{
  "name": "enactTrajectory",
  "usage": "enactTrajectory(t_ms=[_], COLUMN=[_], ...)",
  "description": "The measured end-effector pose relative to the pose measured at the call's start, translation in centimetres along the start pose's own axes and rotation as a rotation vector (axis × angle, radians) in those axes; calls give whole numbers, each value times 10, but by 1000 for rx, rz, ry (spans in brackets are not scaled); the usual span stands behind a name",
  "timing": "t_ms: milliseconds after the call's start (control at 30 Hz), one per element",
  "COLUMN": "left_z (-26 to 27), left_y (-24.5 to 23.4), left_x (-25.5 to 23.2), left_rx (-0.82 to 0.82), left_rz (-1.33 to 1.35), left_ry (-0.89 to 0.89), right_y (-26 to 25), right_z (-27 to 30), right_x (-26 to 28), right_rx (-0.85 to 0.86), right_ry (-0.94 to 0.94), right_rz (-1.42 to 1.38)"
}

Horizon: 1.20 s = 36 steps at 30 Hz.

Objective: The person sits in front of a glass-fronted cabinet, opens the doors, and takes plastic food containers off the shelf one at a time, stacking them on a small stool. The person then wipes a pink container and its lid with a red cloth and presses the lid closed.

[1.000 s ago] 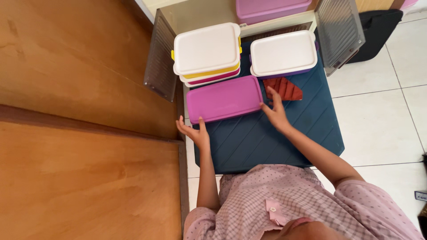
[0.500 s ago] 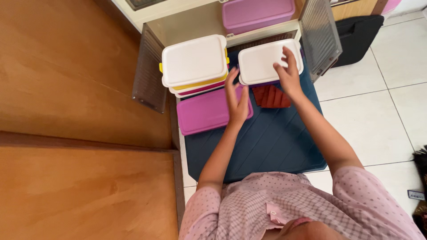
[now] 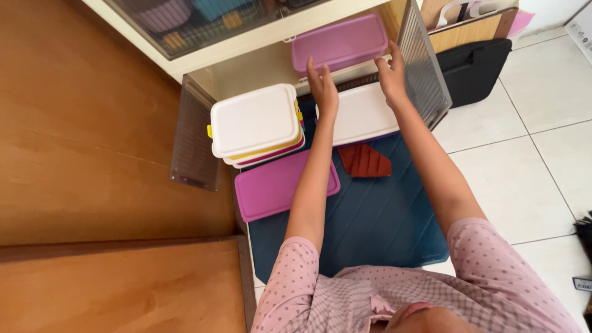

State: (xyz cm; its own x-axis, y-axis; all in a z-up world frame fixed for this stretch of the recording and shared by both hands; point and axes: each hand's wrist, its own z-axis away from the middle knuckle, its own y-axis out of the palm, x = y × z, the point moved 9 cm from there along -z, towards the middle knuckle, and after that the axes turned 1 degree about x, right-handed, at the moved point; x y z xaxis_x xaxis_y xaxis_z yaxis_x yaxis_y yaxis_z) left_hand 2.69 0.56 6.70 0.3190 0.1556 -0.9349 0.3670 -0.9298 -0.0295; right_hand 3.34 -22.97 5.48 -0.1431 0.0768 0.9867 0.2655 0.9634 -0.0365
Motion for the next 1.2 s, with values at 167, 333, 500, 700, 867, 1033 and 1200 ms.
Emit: enactTrajectory(t_ms=[167,333,500,700,867,1033,1200], left_z=[-32,-45,-61,-73,-78,-80,-77], left_y=[-17,-25,-27,-27,-32,-29,-30], left_x=[29,44,48,71,100,115,123], left_rx=[-157,-181,-254,-258,-241,-161,-109], left_rz=[-48,-86,-207,-414,-535,-712,-734], left_ry=[0,24,106,28,-167,-242,-379], right_y=[8,7,2,6,9,11,8], right_z=[-28,-50,-68,-82,-92,-101,-105], right_x=[-11,-14,-14,-35,-36,-51,-58], right_rx=[-17,-44,-103,-32,-47,-29,-16], right_ry=[22,-114,-159,48,-51,3,12], right_rz=[9,20,146,289,417,508,551])
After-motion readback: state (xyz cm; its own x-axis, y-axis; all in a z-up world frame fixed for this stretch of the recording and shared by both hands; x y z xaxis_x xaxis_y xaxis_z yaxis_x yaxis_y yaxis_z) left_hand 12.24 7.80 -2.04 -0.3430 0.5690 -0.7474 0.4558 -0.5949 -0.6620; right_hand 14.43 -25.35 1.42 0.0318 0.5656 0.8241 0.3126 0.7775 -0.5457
